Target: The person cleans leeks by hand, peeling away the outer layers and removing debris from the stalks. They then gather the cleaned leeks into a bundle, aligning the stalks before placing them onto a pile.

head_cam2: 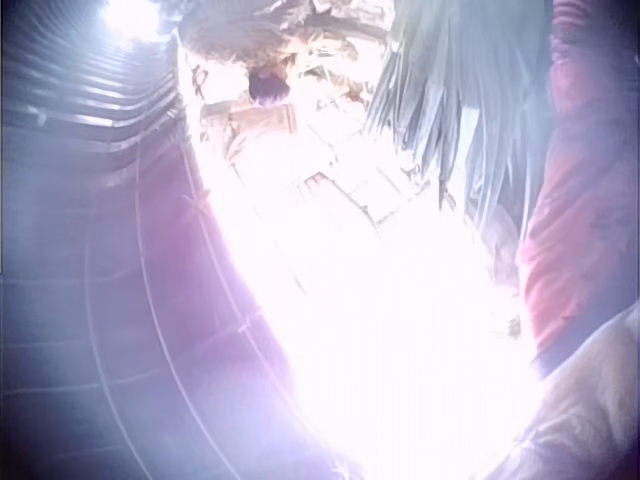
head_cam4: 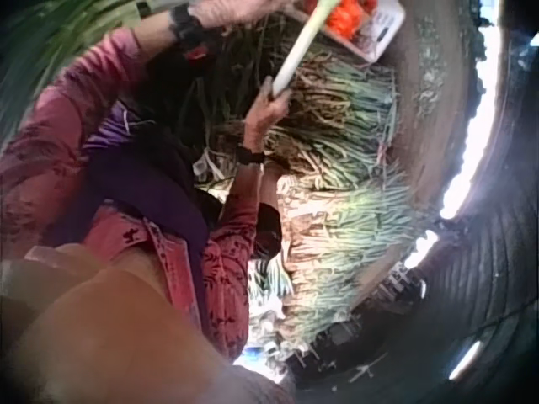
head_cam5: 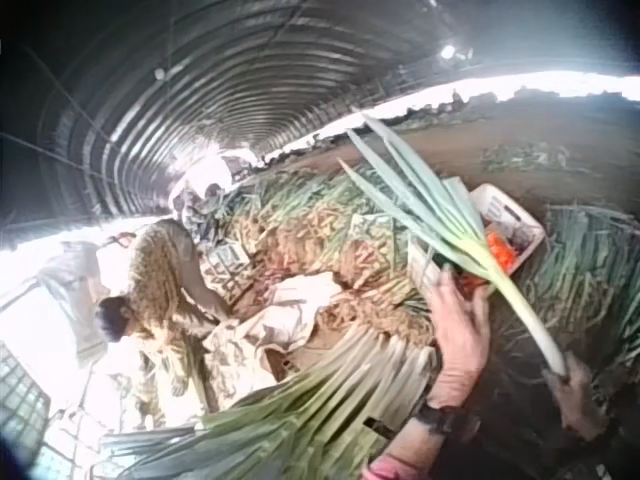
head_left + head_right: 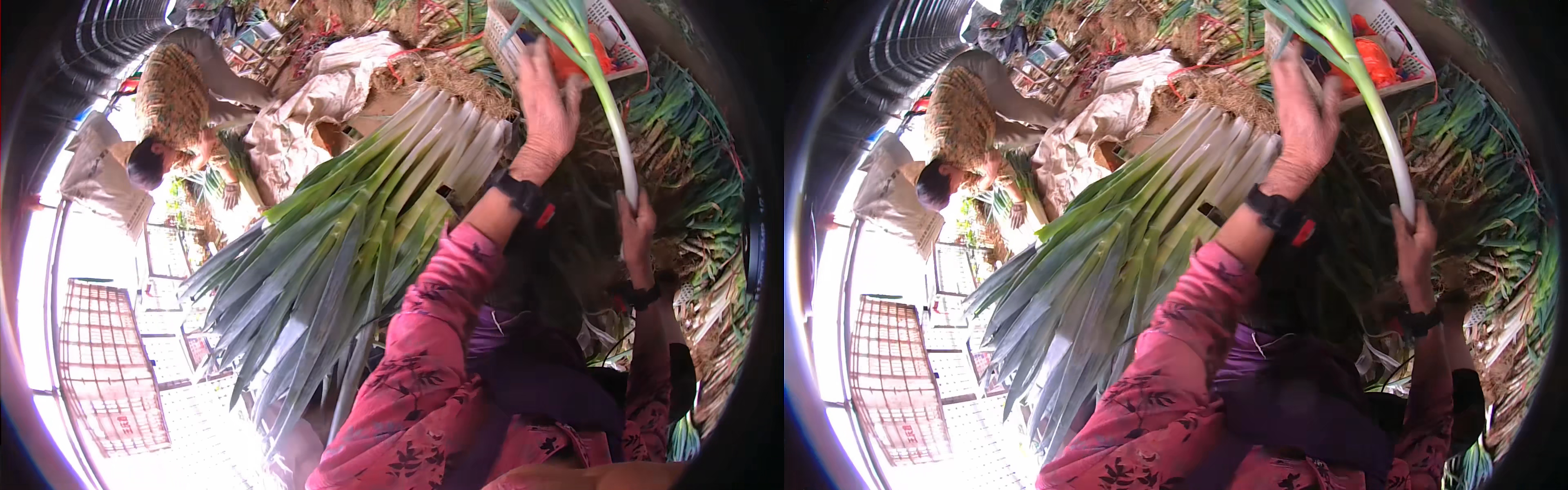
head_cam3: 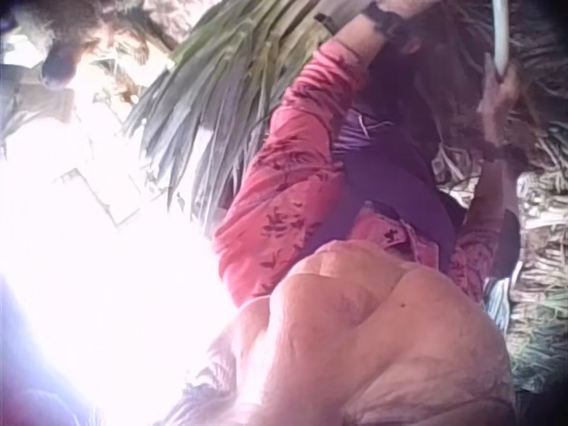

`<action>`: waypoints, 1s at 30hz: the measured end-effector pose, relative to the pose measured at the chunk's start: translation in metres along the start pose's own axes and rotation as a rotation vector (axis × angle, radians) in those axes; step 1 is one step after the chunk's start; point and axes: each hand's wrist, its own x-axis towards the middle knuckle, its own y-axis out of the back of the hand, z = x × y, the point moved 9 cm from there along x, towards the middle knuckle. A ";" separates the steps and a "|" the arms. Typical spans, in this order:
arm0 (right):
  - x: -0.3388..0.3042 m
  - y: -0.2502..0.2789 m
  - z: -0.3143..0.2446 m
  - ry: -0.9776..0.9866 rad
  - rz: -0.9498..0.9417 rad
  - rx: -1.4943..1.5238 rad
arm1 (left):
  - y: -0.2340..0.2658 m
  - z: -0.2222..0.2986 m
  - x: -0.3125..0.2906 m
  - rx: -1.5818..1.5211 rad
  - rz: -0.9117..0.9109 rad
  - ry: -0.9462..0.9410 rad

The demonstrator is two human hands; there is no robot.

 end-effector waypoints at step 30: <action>0.131 -0.337 -0.176 0.992 -0.435 -0.519 | 0.302 -0.037 0.020 1.224 -0.964 0.401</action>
